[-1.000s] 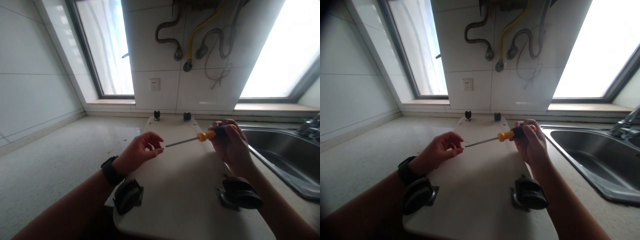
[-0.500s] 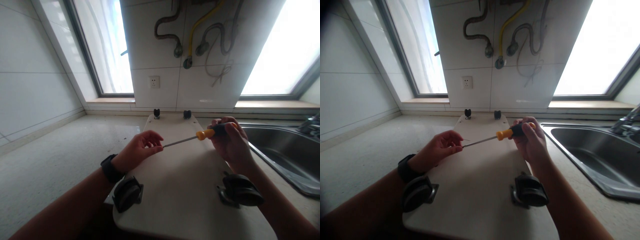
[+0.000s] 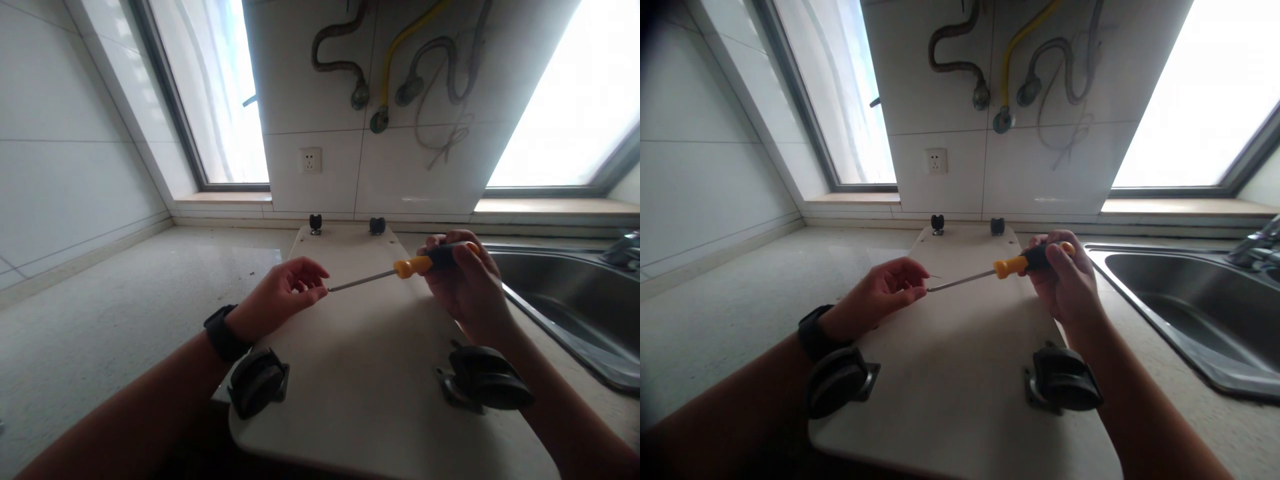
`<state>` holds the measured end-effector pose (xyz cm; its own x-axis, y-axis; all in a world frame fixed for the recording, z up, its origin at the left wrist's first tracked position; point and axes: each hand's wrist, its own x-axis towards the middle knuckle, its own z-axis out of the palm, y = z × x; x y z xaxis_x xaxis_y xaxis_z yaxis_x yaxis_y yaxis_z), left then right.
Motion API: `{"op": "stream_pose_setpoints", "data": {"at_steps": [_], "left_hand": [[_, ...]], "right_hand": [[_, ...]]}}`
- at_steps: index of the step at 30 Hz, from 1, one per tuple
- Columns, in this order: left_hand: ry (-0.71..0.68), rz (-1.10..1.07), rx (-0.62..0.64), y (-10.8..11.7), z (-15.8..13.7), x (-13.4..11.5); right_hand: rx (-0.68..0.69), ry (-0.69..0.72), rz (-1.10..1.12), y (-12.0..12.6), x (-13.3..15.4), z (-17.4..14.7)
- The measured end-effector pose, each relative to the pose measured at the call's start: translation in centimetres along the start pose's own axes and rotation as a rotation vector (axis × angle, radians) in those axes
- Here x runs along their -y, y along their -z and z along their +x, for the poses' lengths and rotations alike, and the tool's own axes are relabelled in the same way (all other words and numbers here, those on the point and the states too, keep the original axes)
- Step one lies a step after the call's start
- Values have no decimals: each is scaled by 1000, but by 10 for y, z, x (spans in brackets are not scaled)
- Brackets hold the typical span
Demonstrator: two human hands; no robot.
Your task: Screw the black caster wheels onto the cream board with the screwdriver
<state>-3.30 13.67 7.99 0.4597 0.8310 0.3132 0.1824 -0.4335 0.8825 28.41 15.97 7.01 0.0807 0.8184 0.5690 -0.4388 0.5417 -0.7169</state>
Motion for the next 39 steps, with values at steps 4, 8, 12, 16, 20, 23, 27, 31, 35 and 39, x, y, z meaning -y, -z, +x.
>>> {"op": "stream_pose_setpoints", "data": {"at_steps": [4, 8, 12, 16, 20, 23, 27, 31, 35, 39], "left_hand": [[-3, 10, 6, 0, 0, 1], [0, 40, 13, 0, 0, 3], [5, 49, 20, 0, -1, 4], [8, 33, 34, 1, 0, 4], [16, 11, 42, 0, 0, 3], [24, -7, 35, 0, 0, 2], [45, -42, 35, 0, -1, 3], [51, -30, 34, 0, 0, 3], [52, -2, 33, 0, 0, 2], [66, 14, 40, 0, -1, 0]], "right_hand": [[-1, 15, 1, 0, -1, 1], [6, 15, -4, 1, -2, 1], [8, -3, -16, 0, 0, -1], [-2, 0, -20, -1, 1, -1], [-14, 8, -30, -3, 1, -1], [-17, 9, -44, -3, 1, -2], [-22, 12, -60, -2, 1, -2], [-14, 6, -62, -2, 1, -2], [2, -18, -49, -3, 1, -3], [2, -3, -49, -2, 1, -3]]}}
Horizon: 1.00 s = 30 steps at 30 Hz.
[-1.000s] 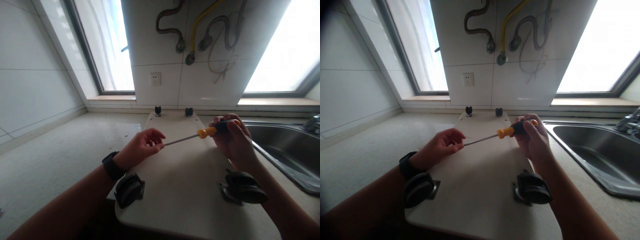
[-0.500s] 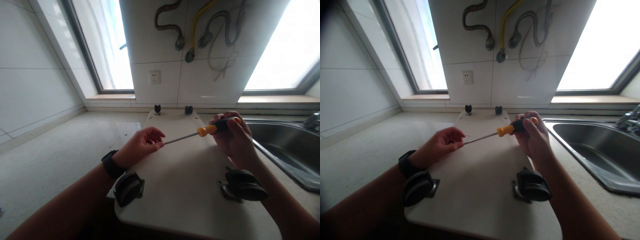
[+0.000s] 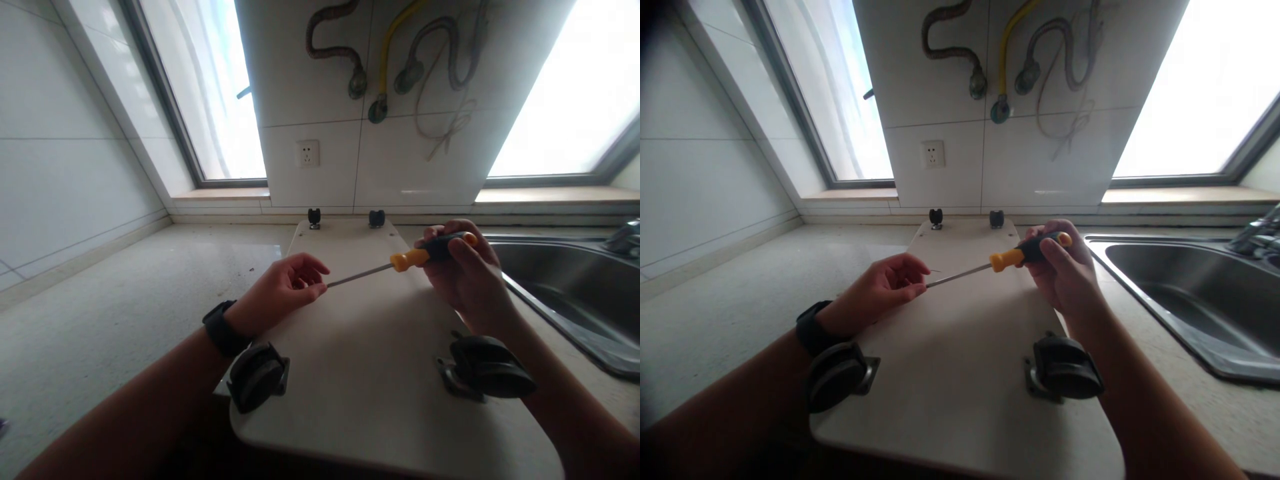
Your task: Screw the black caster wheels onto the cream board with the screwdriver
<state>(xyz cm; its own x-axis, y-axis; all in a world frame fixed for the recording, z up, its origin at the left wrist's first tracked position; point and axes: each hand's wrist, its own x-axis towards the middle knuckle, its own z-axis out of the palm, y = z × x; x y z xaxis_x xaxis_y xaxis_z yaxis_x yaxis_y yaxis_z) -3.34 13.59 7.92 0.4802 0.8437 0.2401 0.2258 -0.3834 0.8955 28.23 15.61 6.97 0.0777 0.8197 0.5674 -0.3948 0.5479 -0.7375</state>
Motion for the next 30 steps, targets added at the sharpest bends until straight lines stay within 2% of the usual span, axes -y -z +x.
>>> {"op": "stream_pose_setpoints", "data": {"at_steps": [7, 12, 15, 18, 20, 25, 30], "left_hand": [[72, -59, 11, -1, -1, -4], [79, -193, -69, -3, 0, -2], [74, -205, -116, -1, -2, -6], [71, -173, -112, 5, -6, -16], [57, -143, -97, 12, -10, -25], [-37, -83, -101, 26, -24, -44], [-91, 105, -39, 8, -52, -72]], "right_hand": [[-7, 18, -14, 2, -3, 0], [-45, 36, 54, 4, -7, 5], [-84, 78, 47, 11, 1, 10], [-122, 126, 5, 15, 27, 13], [-122, 167, -100, 12, 51, 12], [-14, 283, -398, -12, 109, 9], [92, 264, -596, -45, 143, 12]]}}
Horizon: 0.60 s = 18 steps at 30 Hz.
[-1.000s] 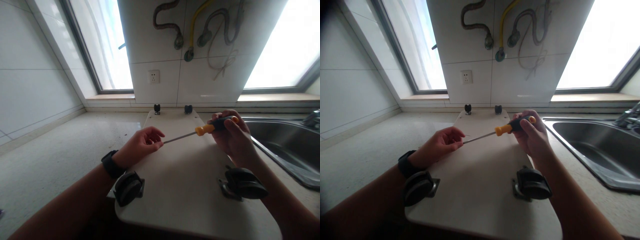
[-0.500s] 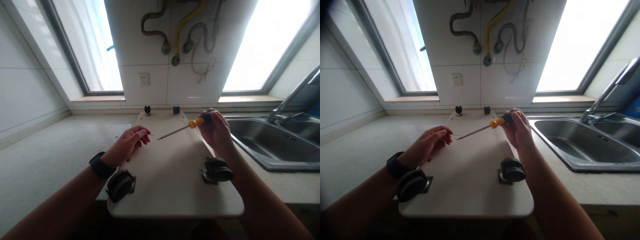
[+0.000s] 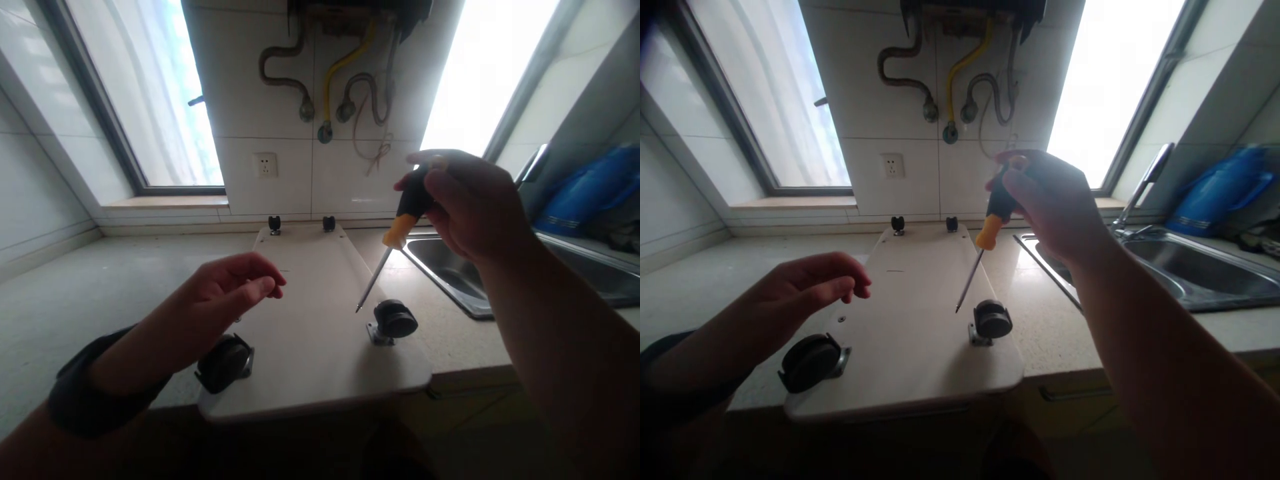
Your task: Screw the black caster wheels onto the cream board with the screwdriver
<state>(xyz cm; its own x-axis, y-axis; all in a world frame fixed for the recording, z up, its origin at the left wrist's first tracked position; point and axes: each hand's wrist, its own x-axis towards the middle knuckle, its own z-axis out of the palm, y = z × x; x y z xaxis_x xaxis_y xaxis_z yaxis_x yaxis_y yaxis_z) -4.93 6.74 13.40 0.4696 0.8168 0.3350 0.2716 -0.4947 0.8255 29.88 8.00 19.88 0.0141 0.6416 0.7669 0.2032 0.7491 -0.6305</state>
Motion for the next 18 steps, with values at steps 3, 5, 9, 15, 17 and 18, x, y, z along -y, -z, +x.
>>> {"op": "stream_pose_setpoints", "data": {"at_steps": [3, 5, 9, 15, 17, 18], "left_hand": [[1, 131, 85, -18, -19, -21], [-49, 220, 168, -29, -29, -30], [-137, 319, 292, -43, -35, -36], [-100, 357, 344, -45, -32, -31], [-91, 370, 350, -45, -32, -30], [-88, 373, 352, -45, -32, -31]], "right_hand": [[100, -41, -118, -8, 16, 6], [152, -48, -200, -13, 21, 8], [190, -33, -260, -21, 22, 9], [233, -86, -220, -24, 17, 8], [250, -93, -209, -26, 15, 7], [262, -94, -205, -27, 15, 7]]}}
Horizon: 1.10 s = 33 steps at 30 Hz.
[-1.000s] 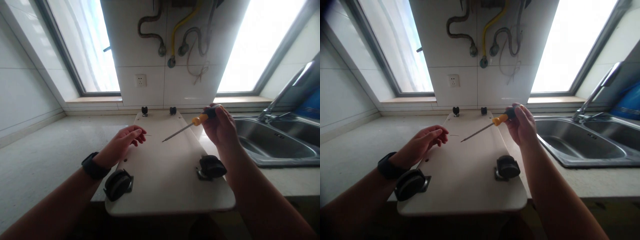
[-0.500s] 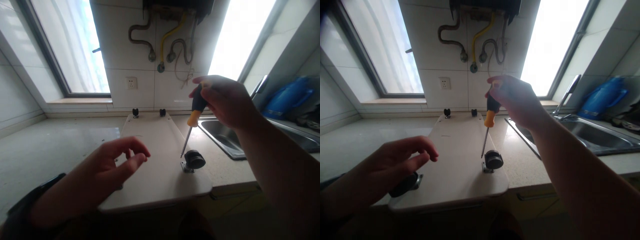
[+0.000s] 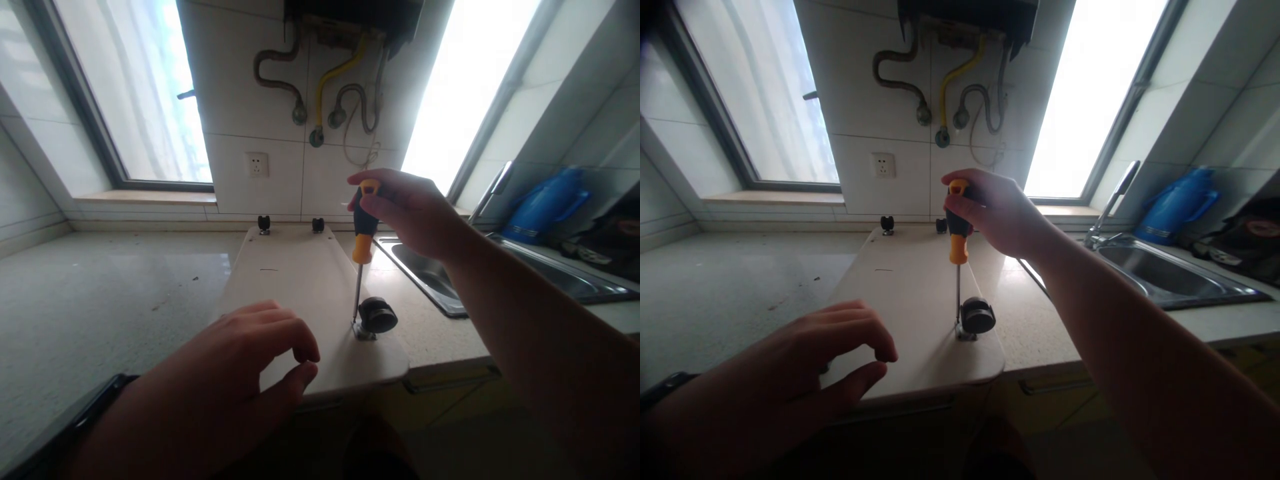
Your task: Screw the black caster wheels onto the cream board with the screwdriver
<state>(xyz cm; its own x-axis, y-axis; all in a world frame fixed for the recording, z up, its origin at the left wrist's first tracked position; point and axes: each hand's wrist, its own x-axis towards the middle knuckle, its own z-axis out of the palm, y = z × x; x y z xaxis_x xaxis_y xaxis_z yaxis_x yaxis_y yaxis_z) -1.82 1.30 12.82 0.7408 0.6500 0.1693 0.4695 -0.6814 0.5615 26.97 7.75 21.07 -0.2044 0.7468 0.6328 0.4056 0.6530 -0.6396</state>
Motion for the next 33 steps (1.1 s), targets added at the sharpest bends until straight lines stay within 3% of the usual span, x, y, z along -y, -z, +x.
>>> {"op": "stream_pose_setpoints", "data": {"at_steps": [11, 19, 24, 28, 33], "left_hand": [[89, 7, 82, 3, -2, -17], [84, 21, 134, -4, 5, -28], [28, 21, 152, -17, 10, -35], [-7, -45, 93, -30, 12, -37], [78, -319, -135, -55, 24, -33]], "right_hand": [[29, -106, -72, -9, 11, 1], [-7, -12, -402, -7, 12, 4], [35, -27, -443, -7, 15, 6], [124, -35, -414, -9, 21, 4], [205, -81, -443, -6, 24, 7]]}}
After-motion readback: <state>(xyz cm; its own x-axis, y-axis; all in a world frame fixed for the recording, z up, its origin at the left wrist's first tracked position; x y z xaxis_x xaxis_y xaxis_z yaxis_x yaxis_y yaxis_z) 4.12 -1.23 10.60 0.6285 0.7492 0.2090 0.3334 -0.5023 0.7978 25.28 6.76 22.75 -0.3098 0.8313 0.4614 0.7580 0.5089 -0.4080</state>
